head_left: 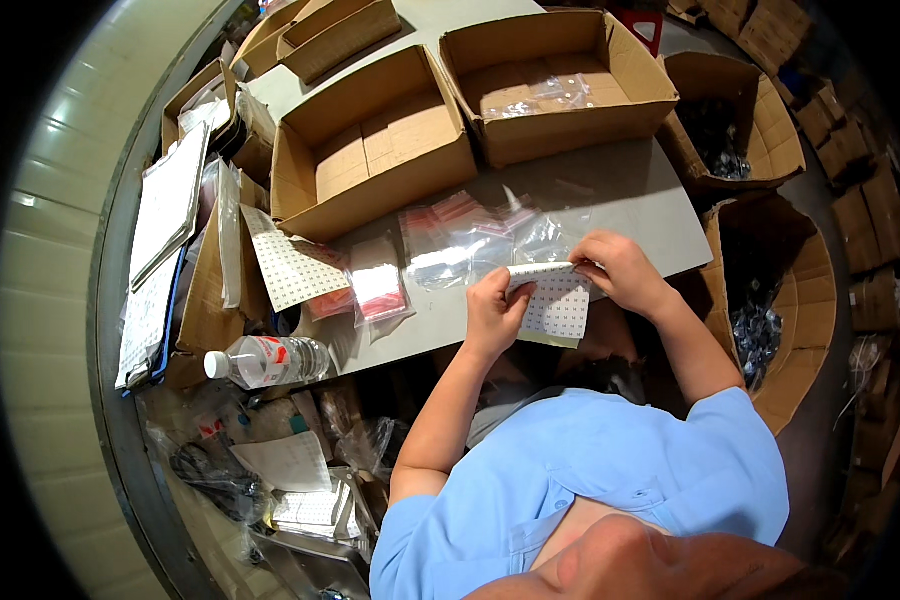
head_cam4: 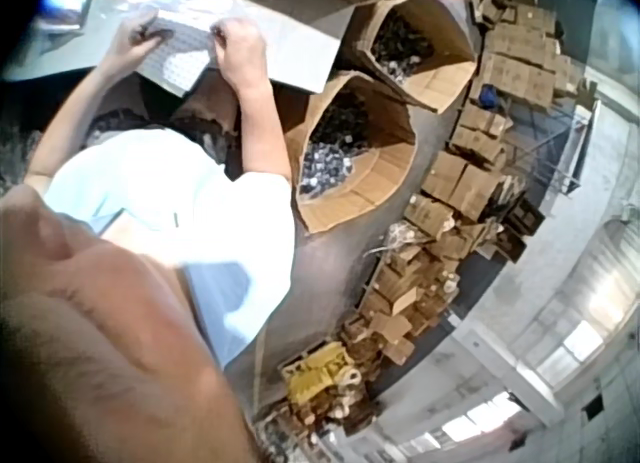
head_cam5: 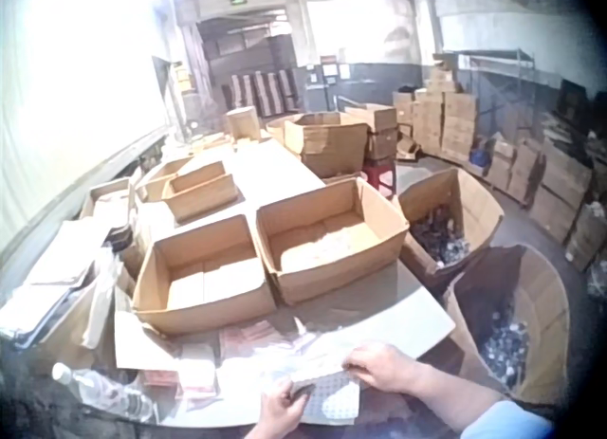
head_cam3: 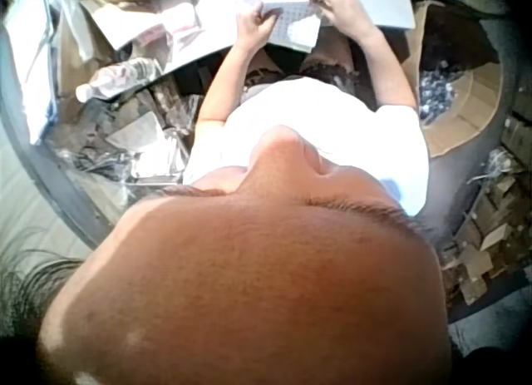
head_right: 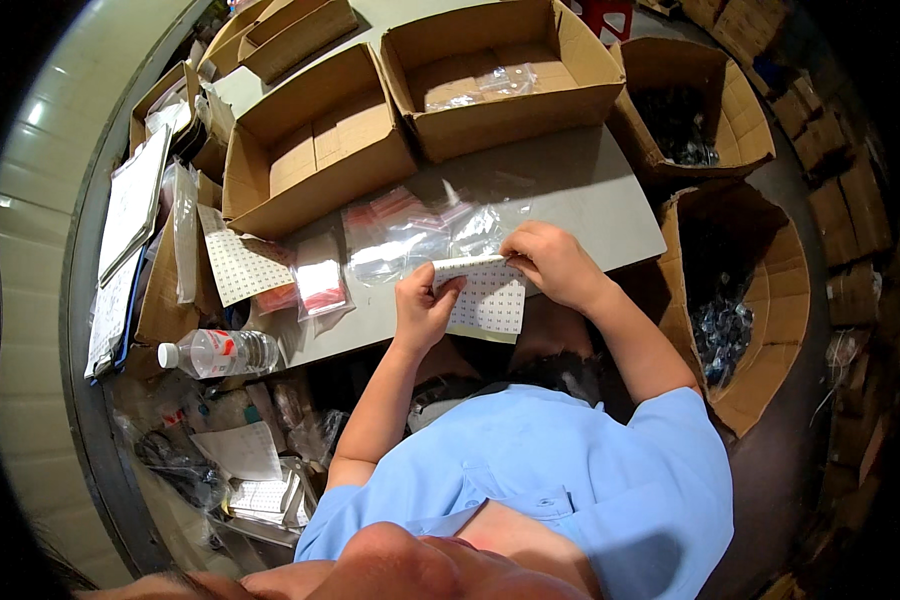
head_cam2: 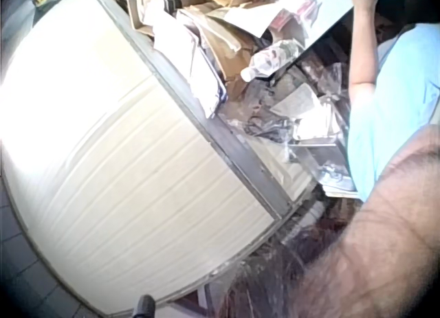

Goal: The person places small silver items into small plastic bags by hand and then puts the filled bags into cardboard boxes.

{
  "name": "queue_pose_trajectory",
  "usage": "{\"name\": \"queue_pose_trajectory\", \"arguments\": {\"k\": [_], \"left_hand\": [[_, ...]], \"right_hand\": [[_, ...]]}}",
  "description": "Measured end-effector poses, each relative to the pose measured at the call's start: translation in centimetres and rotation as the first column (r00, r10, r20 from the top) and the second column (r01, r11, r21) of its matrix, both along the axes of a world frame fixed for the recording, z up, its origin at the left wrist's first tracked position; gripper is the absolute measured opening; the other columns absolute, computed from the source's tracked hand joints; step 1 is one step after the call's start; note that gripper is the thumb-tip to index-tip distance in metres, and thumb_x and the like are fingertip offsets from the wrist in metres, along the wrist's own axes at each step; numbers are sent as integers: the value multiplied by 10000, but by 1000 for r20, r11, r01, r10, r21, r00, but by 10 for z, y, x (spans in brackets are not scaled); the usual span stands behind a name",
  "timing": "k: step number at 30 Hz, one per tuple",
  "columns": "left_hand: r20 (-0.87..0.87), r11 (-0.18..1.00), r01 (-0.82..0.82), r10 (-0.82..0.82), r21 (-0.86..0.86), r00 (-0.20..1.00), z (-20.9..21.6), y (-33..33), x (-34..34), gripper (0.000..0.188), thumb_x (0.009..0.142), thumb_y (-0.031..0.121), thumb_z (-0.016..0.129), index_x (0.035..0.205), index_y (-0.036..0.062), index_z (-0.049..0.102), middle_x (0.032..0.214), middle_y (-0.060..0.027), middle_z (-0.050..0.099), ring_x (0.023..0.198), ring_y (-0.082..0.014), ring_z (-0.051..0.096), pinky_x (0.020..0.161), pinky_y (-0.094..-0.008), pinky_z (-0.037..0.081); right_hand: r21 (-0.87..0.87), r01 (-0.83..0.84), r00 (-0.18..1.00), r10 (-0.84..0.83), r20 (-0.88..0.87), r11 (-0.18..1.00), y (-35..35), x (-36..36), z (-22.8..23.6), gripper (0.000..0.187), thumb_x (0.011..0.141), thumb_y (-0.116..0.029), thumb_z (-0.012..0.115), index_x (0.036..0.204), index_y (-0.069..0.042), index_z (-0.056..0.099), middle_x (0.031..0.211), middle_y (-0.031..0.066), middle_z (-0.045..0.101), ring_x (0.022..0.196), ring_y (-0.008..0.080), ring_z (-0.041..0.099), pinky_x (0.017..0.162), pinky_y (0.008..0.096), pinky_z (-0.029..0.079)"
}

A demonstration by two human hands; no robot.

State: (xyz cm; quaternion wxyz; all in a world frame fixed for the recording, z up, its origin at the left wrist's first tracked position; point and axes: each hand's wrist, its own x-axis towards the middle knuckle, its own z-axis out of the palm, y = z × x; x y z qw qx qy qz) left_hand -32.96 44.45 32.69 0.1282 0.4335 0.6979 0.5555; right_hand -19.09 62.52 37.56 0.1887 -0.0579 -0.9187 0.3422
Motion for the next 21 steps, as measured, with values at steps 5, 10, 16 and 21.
{"name": "queue_pose_trajectory", "arguments": {"k": [5, 10, 16, 21], "left_hand": [[105, 998, 44, -48, 40, 993, -1, -3, -2, 124, 744, -21, 713, 857, -19, 660, 703, -124, 603, 583, -204, 547, 549, -313, 428], [142, 994, 97, -104, 49, 984, -6, -4, -4, 159, 752, -17, 718, 908, -10, 689, 742, -108, 644, 624, -169, 583, 578, -289, 456], [205, 992, 119, -126, 45, 971, -15, -5, -7, 120, 825, 6, 699, 929, -49, 677, 817, -73, 679, 692, -77, 602, 609, -230, 483], [157, 994, 107, -105, -6, 982, -13, -3, -3, 145, 821, 18, 702, 953, -37, 673, 813, -80, 681, 708, -95, 607, 624, -251, 490]], "right_hand": [[-40, -29, 998, 31, 54, 999, 4, 1, 4, 141, 755, 8, 703, 874, 2, 628, 867, 137, 620, 779, 289, 633, 693, 344, 525], [-48, -86, 990, 91, 107, 995, 11, -1, 9, 151, 734, 3, 726, 848, 3, 626, 828, 130, 617, 771, 277, 637, 685, 341, 524], [-186, -224, 930, 267, 254, 957, 31, -10, 15, 138, 737, 8, 718, 840, -6, 627, 793, 102, 628, 754, 222, 627, 679, 309, 503], [-439, 52, 950, 91, 298, 897, 69, -40, 3, 103, 775, 19, 636, 877, 14, 622, 833, 65, 650, 800, 155, 611, 734, 287, 490]]}}
